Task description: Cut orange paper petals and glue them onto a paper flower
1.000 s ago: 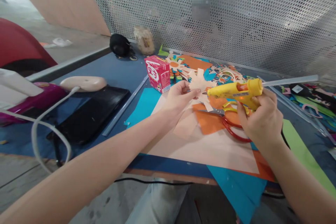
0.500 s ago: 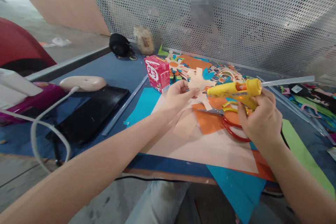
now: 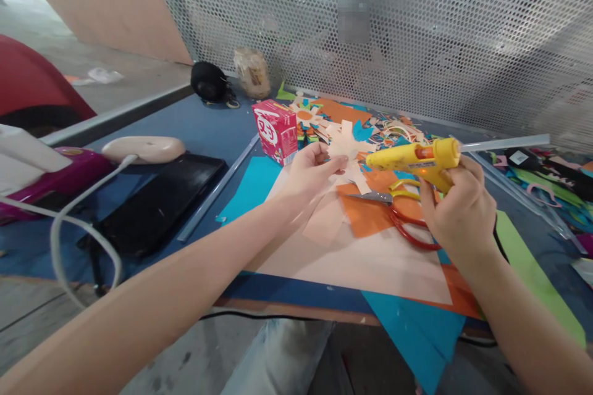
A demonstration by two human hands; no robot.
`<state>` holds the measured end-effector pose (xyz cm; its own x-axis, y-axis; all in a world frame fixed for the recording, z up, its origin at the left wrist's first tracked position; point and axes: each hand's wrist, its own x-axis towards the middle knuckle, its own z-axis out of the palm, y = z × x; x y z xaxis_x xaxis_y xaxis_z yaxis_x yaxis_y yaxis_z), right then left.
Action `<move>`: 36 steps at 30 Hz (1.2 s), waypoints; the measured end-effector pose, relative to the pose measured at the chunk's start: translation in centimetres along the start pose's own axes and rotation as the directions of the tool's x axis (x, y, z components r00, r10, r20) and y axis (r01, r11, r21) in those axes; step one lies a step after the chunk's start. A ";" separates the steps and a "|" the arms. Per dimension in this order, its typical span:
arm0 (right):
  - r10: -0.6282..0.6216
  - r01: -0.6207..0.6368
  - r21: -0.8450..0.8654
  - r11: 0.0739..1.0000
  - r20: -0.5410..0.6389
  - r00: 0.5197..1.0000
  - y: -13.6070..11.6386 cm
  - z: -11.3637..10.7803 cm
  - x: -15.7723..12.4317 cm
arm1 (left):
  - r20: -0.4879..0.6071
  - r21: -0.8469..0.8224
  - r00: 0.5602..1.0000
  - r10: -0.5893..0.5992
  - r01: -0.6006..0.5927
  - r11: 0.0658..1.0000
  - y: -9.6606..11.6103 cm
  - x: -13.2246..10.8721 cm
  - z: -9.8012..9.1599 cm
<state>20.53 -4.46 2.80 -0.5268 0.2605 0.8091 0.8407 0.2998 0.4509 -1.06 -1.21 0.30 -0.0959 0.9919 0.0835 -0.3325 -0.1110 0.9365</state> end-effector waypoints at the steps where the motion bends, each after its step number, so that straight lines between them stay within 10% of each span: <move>1: 0.003 -0.003 0.003 1.000 0.006 1.000 0.0 0.0 0.0 | 0.001 0.002 1.000 0.001 -0.001 1.000 0.0 0.0 0.0; 23: -0.020 0.020 0.013 1.000 -0.052 0.998 0.0 0.2 0.1 | 0.030 0.030 1.000 0.001 -0.002 1.000 -0.1 0.1 0.0; 27: 0.179 -0.173 0.094 0.980 -0.056 0.982 0.8 0.6 -0.2 | 0.007 0.020 1.000 0.018 -0.019 1.000 -0.4 0.4 -0.6; 32: 0.600 -0.634 0.079 0.769 0.253 0.759 3.7 2.4 -1.1 | 0.008 -0.112 1.000 0.007 -0.006 0.994 -0.3 0.6 -1.1; 36: 0.703 -0.766 -0.065 0.639 0.454 0.547 6.7 4.7 -3.3 | 0.021 -0.225 0.996 -0.090 0.093 0.970 0.2 0.5 -1.1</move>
<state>27.30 1.04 1.40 0.2456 0.7701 0.5887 0.9491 -0.0676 -0.3075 -2.18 -0.77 0.18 -0.0458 0.9989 0.0057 -0.5424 -0.0297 0.8396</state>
